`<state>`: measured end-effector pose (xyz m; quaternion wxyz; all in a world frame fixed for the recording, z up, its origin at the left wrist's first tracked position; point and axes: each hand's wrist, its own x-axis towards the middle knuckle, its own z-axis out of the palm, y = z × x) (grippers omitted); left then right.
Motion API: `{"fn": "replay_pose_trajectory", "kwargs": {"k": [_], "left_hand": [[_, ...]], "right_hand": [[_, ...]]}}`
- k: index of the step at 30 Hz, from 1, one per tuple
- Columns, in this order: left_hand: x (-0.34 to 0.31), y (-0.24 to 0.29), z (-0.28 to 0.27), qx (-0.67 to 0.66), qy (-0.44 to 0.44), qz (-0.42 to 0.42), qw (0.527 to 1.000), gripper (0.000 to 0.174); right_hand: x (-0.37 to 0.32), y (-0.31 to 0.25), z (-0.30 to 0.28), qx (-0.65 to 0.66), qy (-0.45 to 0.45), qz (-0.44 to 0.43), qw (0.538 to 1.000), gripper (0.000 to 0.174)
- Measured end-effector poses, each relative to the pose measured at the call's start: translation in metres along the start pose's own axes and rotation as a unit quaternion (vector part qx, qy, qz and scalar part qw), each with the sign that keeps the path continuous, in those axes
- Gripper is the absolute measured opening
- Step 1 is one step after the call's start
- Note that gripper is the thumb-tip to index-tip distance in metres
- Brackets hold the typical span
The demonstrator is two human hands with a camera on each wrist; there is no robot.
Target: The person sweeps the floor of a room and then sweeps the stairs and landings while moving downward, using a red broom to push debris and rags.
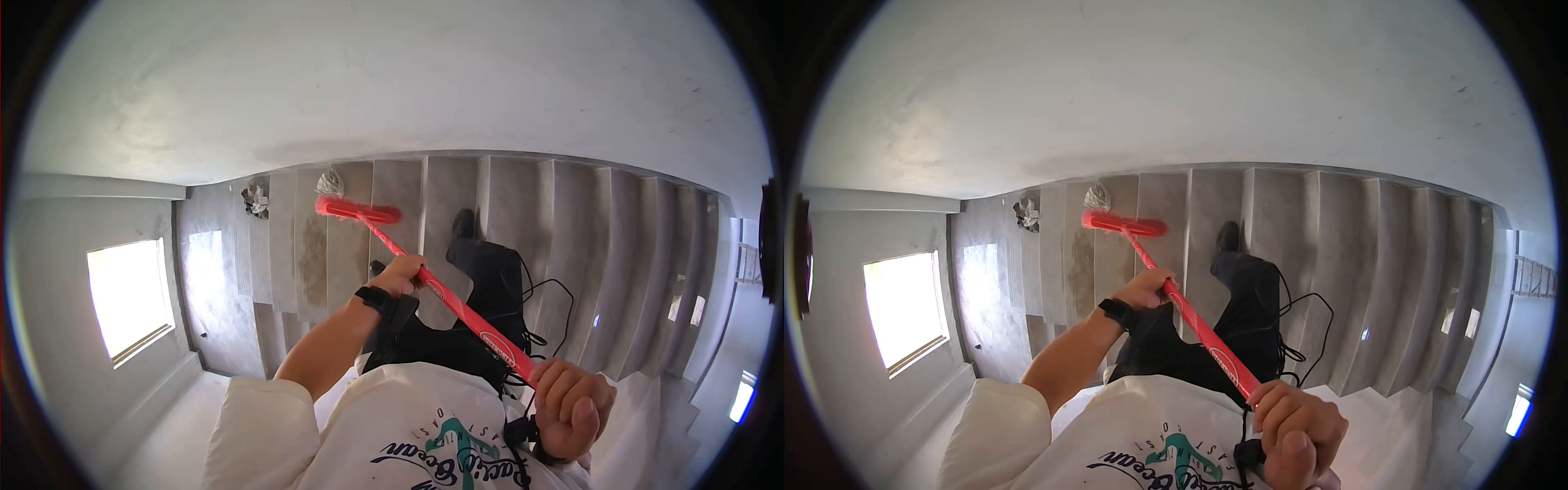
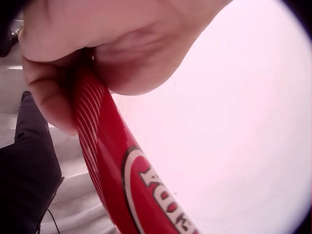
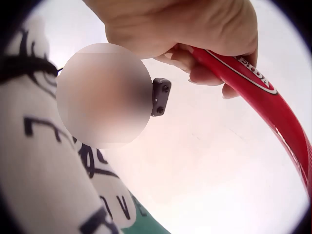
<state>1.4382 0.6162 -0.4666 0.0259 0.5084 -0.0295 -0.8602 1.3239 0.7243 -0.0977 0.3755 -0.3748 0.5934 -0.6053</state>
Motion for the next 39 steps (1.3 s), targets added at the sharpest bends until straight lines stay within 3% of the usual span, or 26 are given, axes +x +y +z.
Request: {"fn": "replay_pose_trajectory", "kwargs": {"k": [3,5,8,10,12,14,16,19,20,22,23,26,27,28,30,32,33,34,35,36,37,38,39], "left_hand": [[-0.018,0.009,0.004,-0.081,-0.006,0.020,0.997,0.008],[-0.042,0.016,0.026,-0.134,-0.064,0.102,0.984,0.011],[-0.061,0.036,0.062,-0.173,-0.119,0.094,0.973,0.016],[-0.063,0.049,0.075,-0.207,-0.152,0.109,0.960,0.018],[-0.060,0.062,0.071,-0.236,-0.184,0.128,0.946,0.021],[-0.054,0.069,0.063,-0.261,-0.248,0.132,0.923,0.022],[-0.050,0.074,0.052,-0.270,-0.270,0.134,0.914,0.023],[-0.054,0.096,0.049,-0.304,-0.241,0.153,0.909,0.027],[-0.053,0.113,0.043,-0.313,-0.237,0.193,0.899,0.027],[-0.040,0.115,0.043,-0.343,-0.236,0.182,0.891,0.024],[-0.035,0.101,0.053,-0.360,-0.235,0.187,0.883,0.024],[-0.067,0.135,0.060,-0.375,-0.136,0.248,0.883,0.027],[-0.073,0.132,0.066,-0.407,-0.066,0.267,0.871,0.029],[-0.079,0.122,0.068,-0.420,-0.060,0.278,0.862,0.029],[-0.096,0.087,0.068,-0.459,0.032,0.287,0.840,0.027],[-0.183,0.047,0.102,-0.281,0.121,0.366,0.879,0.029],[-0.221,0.024,0.120,-0.125,0.157,0.456,0.867,0.028],[-0.269,0.012,0.143,-0.013,0.204,0.454,0.867,0.028],[-0.296,-0.003,0.170,0.017,0.195,0.529,0.826,0.025],[-0.355,-0.012,0.195,0.201,0.230,0.549,0.778,0.025],[-0.427,-0.030,0.246,0.292,0.240,0.637,0.672,0.025],[-0.446,-0.038,0.271,0.270,0.213,0.700,0.626,0.024],[-0.473,-0.042,0.287,0.309,0.172,0.691,0.630,0.020]], "right_hand": [[0.011,0.001,-0.028,0.047,-0.065,-0.026,0.996,0.039],[0.031,-0.013,-0.038,0.055,-0.106,-0.053,0.991,0.040],[0.077,-0.045,-0.047,0.064,-0.219,-0.087,0.970,0.036],[0.132,-0.064,-0.048,0.046,-0.420,-0.125,0.897,0.032],[0.190,-0.079,-0.020,0.054,-0.610,-0.078,0.787,0.030],[0.215,-0.075,0.041,0.075,-0.728,-0.084,0.677,0.042],[0.199,-0.067,0.076,0.083,-0.625,-0.093,0.770,0.051],[0.237,-0.065,0.108,0.029,-0.681,-0.041,0.731,0.036],[0.256,-0.068,0.132,0.003,-0.716,-0.036,0.697,0.029],[0.265,-0.052,0.165,0.139,-0.713,-0.069,0.684,0.027],[0.264,-0.045,0.169,0.140,-0.724,-0.058,0.673,0.027],[0.280,-0.043,0.205,-0.011,-0.623,0.022,0.782,0.027],[0.281,-0.015,0.217,-0.012,-0.669,-0.107,0.735,0.028],[0.277,0.013,0.224,-0.007,-0.699,-0.233,0.676,0.029],[0.244,0.019,0.220,-0.004,-0.706,0.044,0.707,0.034],[0.227,0.010,0.214,-0.018,-0.736,0.087,0.671,0.032],[0.225,0.014,0.213,-0.004,-0.721,0.085,0.687,0.034],[0.224,0.020,0.216,0.009,-0.707,0.080,0.703,0.035],[0.226,0.019,0.217,0.029,-0.696,0.080,0.713,0.036],[0.224,0.018,0.218,0.048,-0.683,0.079,0.724,0.036],[0.207,0.010,0.226,0.024,-0.696,0.036,0.717,0.035],[0.213,0.014,0.219,-0.004,-0.683,-0.006,0.731,0.035],[0.217,0.011,0.218,-0.056,-0.696,-0.096,0.710,0.034]]}}
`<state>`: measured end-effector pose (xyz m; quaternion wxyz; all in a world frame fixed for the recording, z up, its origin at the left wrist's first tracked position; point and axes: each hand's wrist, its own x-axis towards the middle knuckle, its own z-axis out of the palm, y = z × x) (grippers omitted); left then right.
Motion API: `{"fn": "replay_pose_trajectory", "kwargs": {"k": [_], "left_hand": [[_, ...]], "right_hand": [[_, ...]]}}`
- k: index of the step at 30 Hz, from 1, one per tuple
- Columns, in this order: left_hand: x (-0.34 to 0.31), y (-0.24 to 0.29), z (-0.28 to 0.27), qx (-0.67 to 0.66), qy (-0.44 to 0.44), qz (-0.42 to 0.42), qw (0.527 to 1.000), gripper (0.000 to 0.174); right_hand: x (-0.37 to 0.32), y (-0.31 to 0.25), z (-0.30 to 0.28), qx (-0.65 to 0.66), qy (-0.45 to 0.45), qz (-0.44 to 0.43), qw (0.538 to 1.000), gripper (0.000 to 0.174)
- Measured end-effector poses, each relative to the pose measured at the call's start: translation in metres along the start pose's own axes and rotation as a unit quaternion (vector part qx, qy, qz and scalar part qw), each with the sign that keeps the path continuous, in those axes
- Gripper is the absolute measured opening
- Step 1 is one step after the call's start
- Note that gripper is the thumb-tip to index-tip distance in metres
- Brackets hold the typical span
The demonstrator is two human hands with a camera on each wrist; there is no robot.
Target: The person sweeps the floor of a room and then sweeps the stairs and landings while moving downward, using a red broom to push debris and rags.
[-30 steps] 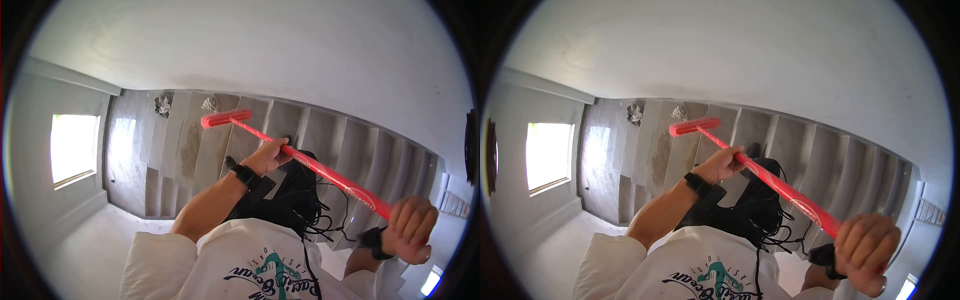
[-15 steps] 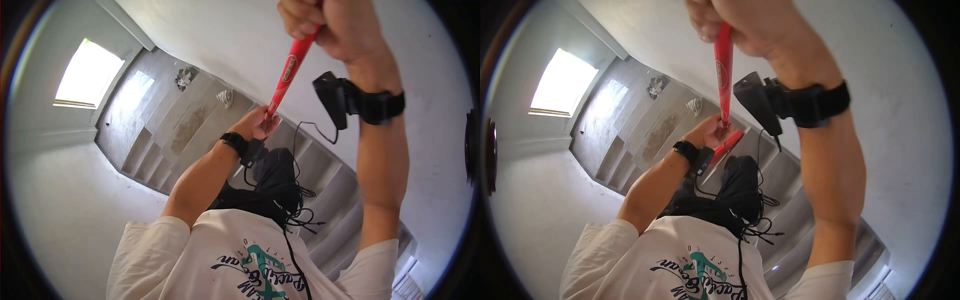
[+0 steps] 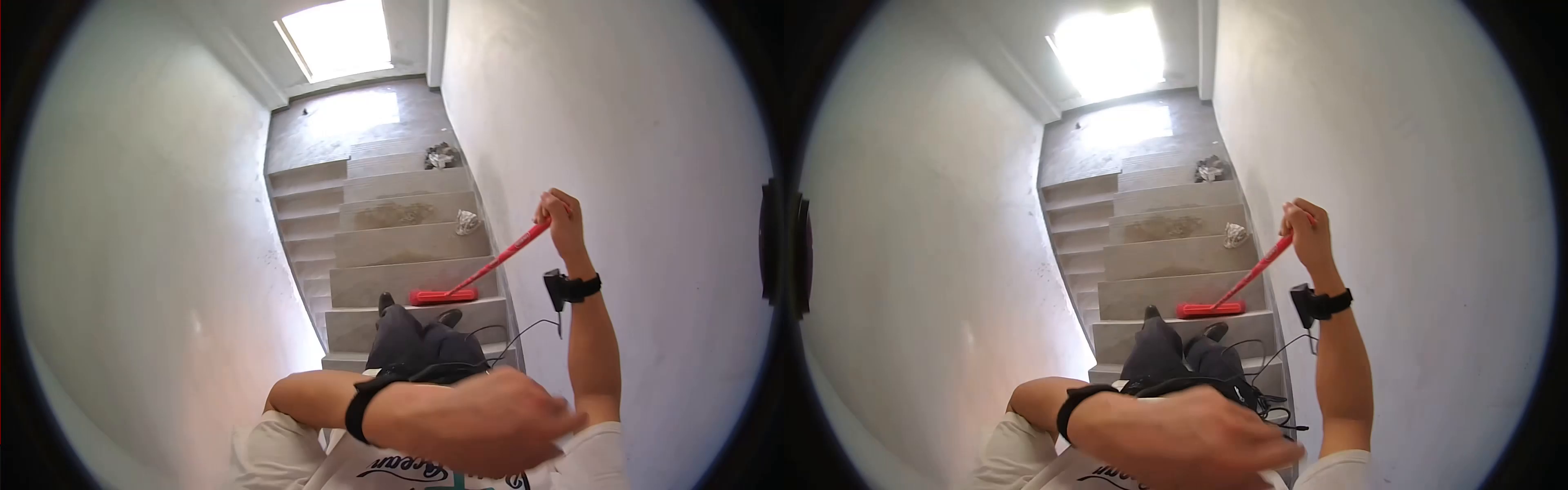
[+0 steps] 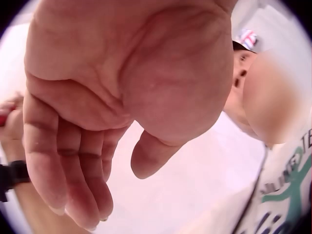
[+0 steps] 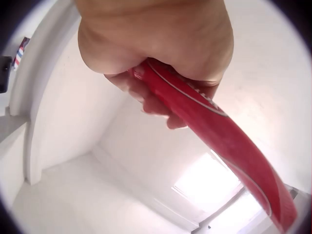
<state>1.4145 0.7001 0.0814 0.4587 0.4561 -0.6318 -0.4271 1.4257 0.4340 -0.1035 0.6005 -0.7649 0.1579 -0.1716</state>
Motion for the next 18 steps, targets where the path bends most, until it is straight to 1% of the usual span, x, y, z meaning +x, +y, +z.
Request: {"fn": "replay_pose_trajectory", "kwargs": {"k": [1,2,3,5,6,7,8,10,11,12,13,15,16,17,18], "left_hand": [[-0.004,0.014,0.019,0.121,0.097,0.115,0.981,0.025],[-0.002,0.054,-0.005,0.136,-0.023,0.114,0.984,0.018],[-0.011,0.066,0.006,0.148,0.019,0.151,0.977,0.012],[-0.037,0.088,0.000,0.193,0.050,0.231,0.952,0.015],[-0.056,0.093,-0.003,0.193,0.059,0.223,0.954,0.015],[-0.072,0.095,-0.006,0.236,0.084,0.218,0.943,0.016],[-0.087,0.096,-0.006,0.274,0.109,0.217,0.930,0.017],[-0.075,0.096,-0.003,0.288,0.118,0.209,0.927,0.017],[-0.090,0.099,-0.002,0.305,0.125,0.202,0.922,0.017],[-0.112,0.097,-0.005,0.290,0.174,0.176,0.925,0.017],[-0.124,0.102,-0.005,0.285,0.179,0.177,0.925,0.017],[-0.137,0.107,-0.005,0.206,0.158,0.111,0.959,0.019],[-0.140,0.116,-0.003,0.258,0.121,0.069,0.956,0.021],[-0.145,0.117,0.006,0.252,0.120,0.084,0.956,0.021],[-0.159,0.121,0.011,0.254,0.137,-0.003,0.957,0.021]], "right_hand": [[0.002,-0.002,-0.002,-0.098,-0.022,-0.034,0.994,0.034],[0.007,-0.006,-0.009,-0.183,-0.031,-0.031,0.982,0.033],[0.004,-0.011,-0.009,-0.266,-0.039,-0.028,0.963,0.032],[0.002,-0.027,-0.006,-0.328,-0.065,0.014,0.942,0.034],[-0.004,-0.032,0.004,-0.298,-0.060,0.059,0.951,0.034],[-0.006,-0.037,0.010,-0.276,-0.050,0.100,0.955,0.035],[-0.010,-0.034,0.016,-0.260,-0.038,0.102,0.959,0.036],[-0.006,-0.029,-0.002,-0.246,-0.024,0.104,0.963,0.035],[-0.006,-0.033,0.004,-0.231,-0.006,0.101,0.968,0.035],[-0.010,-0.031,0.010,-0.241,0.010,0.087,0.967,0.035],[-0.012,-0.034,0.012,-0.247,0.006,0.090,0.965,0.035],[-0.006,-0.036,0.014,-0.228,0.012,0.086,0.970,0.035],[-0.005,-0.039,0.016,-0.237,0.013,0.078,0.968,0.034],[-0.004,-0.030,0.007,-0.252,-0.005,0.054,0.966,0.034],[-0.001,-0.019,0.002,-0.264,-0.008,0.023,0.964,0.032]]}}
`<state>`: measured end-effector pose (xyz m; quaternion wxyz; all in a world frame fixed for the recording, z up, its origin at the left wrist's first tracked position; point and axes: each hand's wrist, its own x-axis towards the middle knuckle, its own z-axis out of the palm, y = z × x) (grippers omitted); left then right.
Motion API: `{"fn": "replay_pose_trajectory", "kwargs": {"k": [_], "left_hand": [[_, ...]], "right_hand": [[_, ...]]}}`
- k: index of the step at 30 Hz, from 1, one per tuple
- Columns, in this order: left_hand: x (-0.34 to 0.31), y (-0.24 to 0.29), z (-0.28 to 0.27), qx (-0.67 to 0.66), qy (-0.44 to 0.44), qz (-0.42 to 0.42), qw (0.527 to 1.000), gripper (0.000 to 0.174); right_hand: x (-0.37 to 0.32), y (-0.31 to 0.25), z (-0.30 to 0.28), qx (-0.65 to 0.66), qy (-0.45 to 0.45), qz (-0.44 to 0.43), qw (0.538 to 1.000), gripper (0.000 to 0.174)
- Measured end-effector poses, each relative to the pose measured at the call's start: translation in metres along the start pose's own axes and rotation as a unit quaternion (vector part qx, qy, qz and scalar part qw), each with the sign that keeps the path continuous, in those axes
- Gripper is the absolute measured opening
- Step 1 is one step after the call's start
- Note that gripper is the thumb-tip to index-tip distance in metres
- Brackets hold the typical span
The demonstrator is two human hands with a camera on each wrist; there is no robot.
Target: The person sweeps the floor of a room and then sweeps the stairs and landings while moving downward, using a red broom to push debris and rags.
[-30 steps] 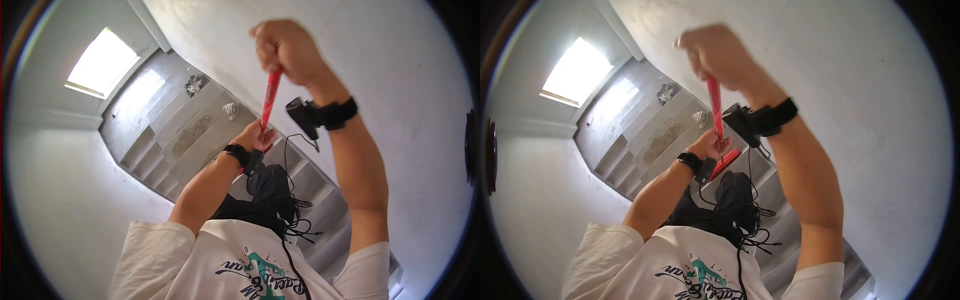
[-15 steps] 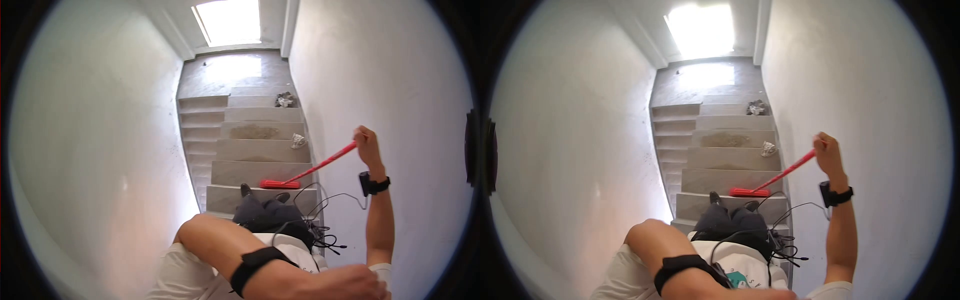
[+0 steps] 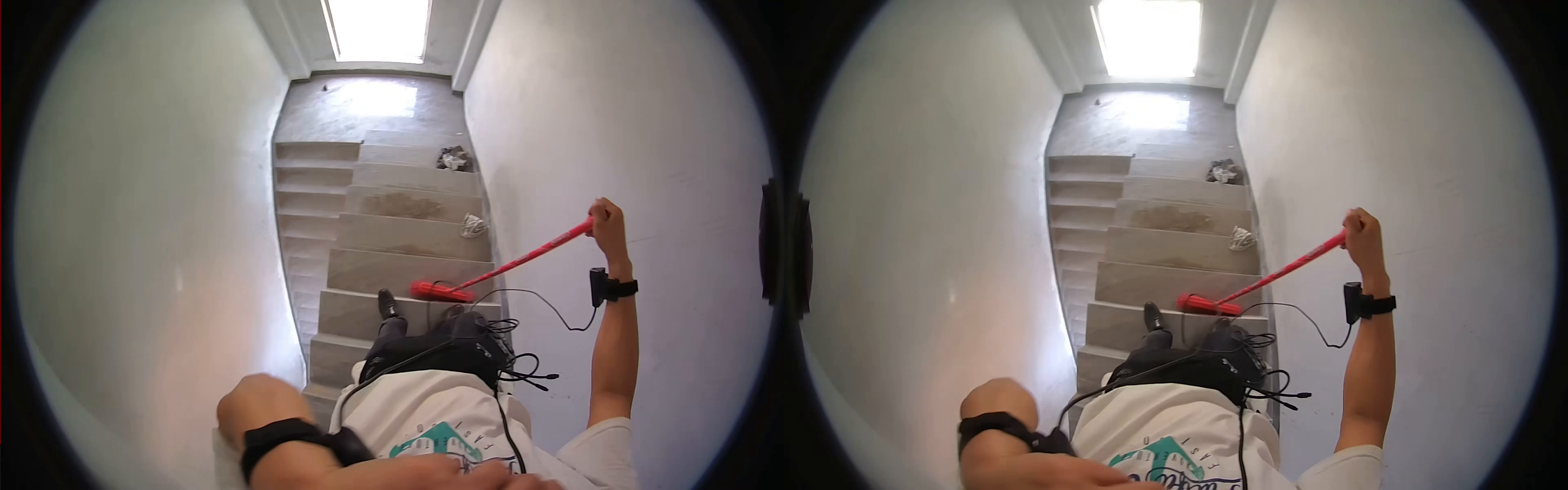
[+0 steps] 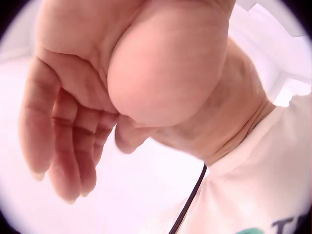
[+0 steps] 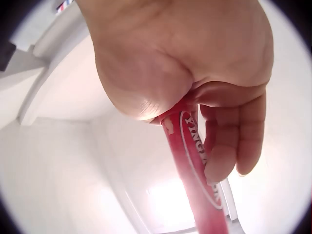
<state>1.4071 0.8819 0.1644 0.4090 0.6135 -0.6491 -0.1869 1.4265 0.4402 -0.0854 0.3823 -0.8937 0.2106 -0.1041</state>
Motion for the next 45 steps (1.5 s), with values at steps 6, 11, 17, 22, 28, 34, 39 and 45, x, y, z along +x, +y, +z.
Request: {"fn": "replay_pose_trajectory", "kwargs": {"k": [6,11,17,22,28,34,39,45], "left_hand": [[-0.003,0.005,0.058,0.042,0.079,-0.167,0.982,0.022],[0.065,-0.016,0.091,-0.108,0.064,-0.001,0.992,0.018],[0.075,-0.008,0.110,-0.058,0.234,-0.022,0.970,0.020],[0.023,-0.011,0.163,0.074,0.440,-0.323,0.834,0.020],[-0.106,-0.037,0.250,-0.057,0.605,-0.620,0.495,0.022],[-0.221,-0.030,0.347,-0.178,0.661,-0.662,0.305,0.021],[-0.274,-0.032,0.394,-0.287,0.698,-0.634,0.170,0.020],[-0.270,-0.015,0.378,-0.251,0.672,-0.679,0.155,0.022]], "right_hand": [[0.019,-0.013,-0.027,-0.348,-0.063,-0.161,0.921,0.038],[0.035,-0.004,-0.017,-0.159,-0.191,-0.162,0.955,0.028],[0.012,0.075,0.074,0.445,-0.194,-0.036,0.873,0.036],[0.009,0.056,0.162,0.411,0.023,0.006,0.911,0.048],[0.072,0.011,0.176,0.412,0.018,0.014,0.911,0.045],[0.087,-0.026,0.099,0.466,-0.090,0.017,0.880,0.051],[0.072,-0.018,0.141,0.407,-0.107,0.058,0.905,0.045],[0.063,-0.004,0.196,0.422,-0.110,0.067,0.897,0.043]]}}
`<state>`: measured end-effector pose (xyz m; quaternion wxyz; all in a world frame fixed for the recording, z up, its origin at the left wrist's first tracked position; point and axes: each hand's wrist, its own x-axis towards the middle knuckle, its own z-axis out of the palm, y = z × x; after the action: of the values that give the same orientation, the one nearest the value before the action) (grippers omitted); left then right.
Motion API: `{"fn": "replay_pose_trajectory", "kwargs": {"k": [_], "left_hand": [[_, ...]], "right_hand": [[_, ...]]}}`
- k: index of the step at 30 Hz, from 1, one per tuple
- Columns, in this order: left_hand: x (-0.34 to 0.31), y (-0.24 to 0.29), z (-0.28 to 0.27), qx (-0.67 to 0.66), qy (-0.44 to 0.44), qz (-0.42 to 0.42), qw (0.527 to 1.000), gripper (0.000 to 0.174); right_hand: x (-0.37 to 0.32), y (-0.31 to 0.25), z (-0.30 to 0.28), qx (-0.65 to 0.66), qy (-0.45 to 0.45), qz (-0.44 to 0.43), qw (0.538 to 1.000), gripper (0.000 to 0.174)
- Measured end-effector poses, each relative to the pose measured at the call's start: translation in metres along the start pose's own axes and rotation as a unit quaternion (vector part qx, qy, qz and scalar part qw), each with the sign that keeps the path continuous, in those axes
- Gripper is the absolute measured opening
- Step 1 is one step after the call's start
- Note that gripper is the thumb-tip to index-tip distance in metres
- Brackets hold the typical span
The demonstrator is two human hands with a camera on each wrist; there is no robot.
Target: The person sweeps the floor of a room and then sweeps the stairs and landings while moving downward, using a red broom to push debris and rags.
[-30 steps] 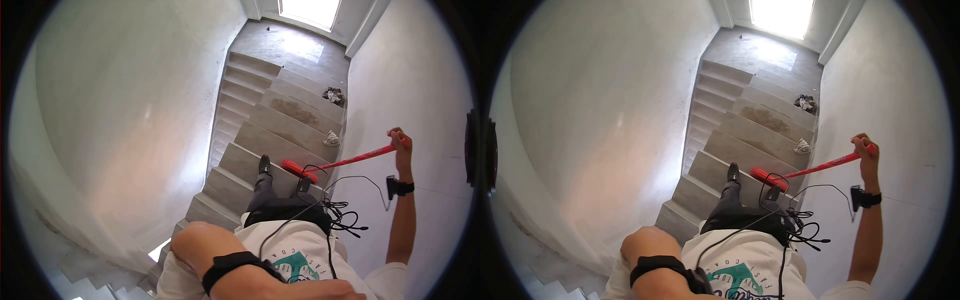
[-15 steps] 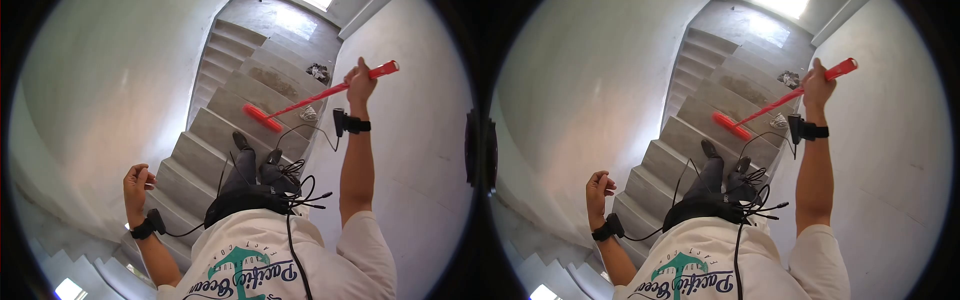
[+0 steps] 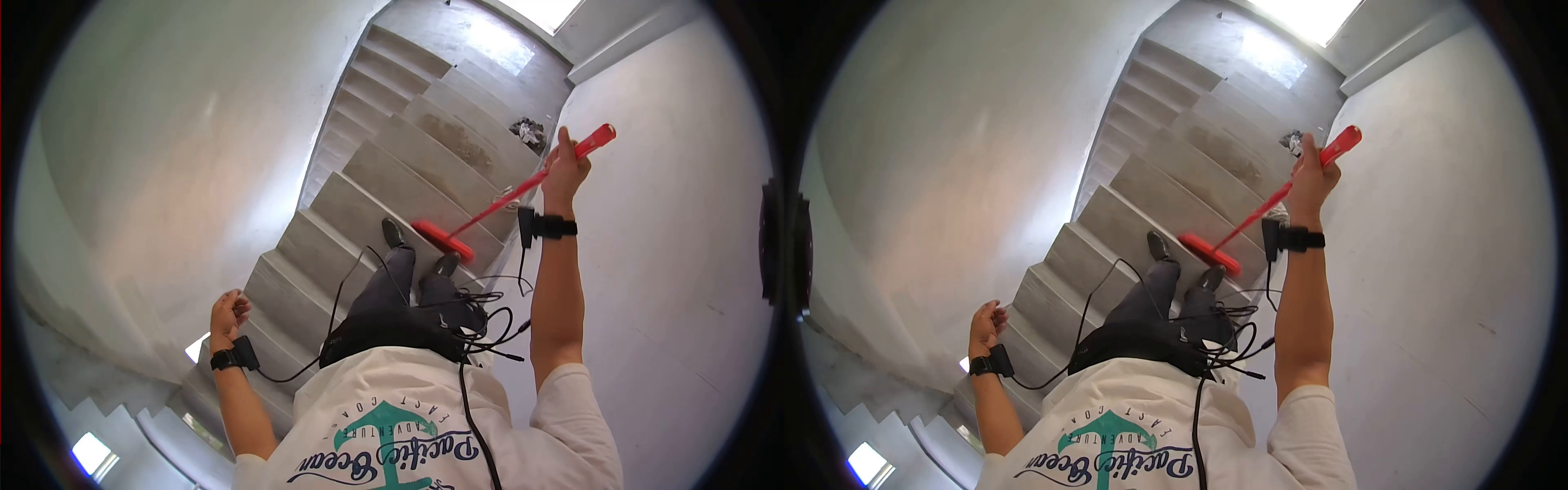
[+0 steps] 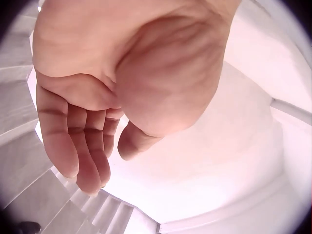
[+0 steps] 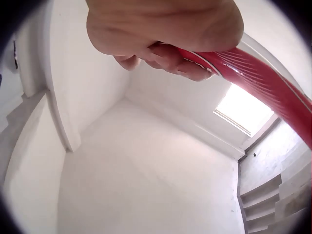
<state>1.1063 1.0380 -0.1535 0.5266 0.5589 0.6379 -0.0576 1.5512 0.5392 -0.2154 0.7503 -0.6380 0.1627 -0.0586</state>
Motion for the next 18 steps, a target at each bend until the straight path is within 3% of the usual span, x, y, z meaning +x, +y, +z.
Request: {"fn": "replay_pose_trajectory", "kwargs": {"k": [8,10,11,12,14,18], "left_hand": [[-0.016,-0.005,-0.024,-0.027,0.022,0.007,0.999,0.022],[-0.007,-0.005,-0.029,-0.030,0.023,0.001,0.999,0.022],[-0.004,-0.008,-0.030,-0.027,0.023,-0.003,0.999,0.022],[-0.001,-0.014,-0.031,-0.028,0.022,-0.005,0.999,0.022],[0.008,-0.028,-0.029,-0.020,0.034,-0.031,0.999,0.021],[0.033,-0.047,-0.033,-0.035,0.007,-0.034,0.999,0.020]], "right_hand": [[0.036,-0.001,0.020,0.122,0.207,-0.064,0.969,0.044],[0.045,0.000,0.026,0.128,0.212,-0.080,0.965,0.044],[0.042,-0.008,0.031,0.144,0.146,-0.060,0.977,0.043],[0.038,-0.016,0.033,0.142,0.146,-0.062,0.977,0.043],[0.031,-0.041,0.041,0.174,0.057,-0.085,0.979,0.042],[0.011,-0.120,0.049,0.134,0.041,-0.071,0.988,0.042]]}}
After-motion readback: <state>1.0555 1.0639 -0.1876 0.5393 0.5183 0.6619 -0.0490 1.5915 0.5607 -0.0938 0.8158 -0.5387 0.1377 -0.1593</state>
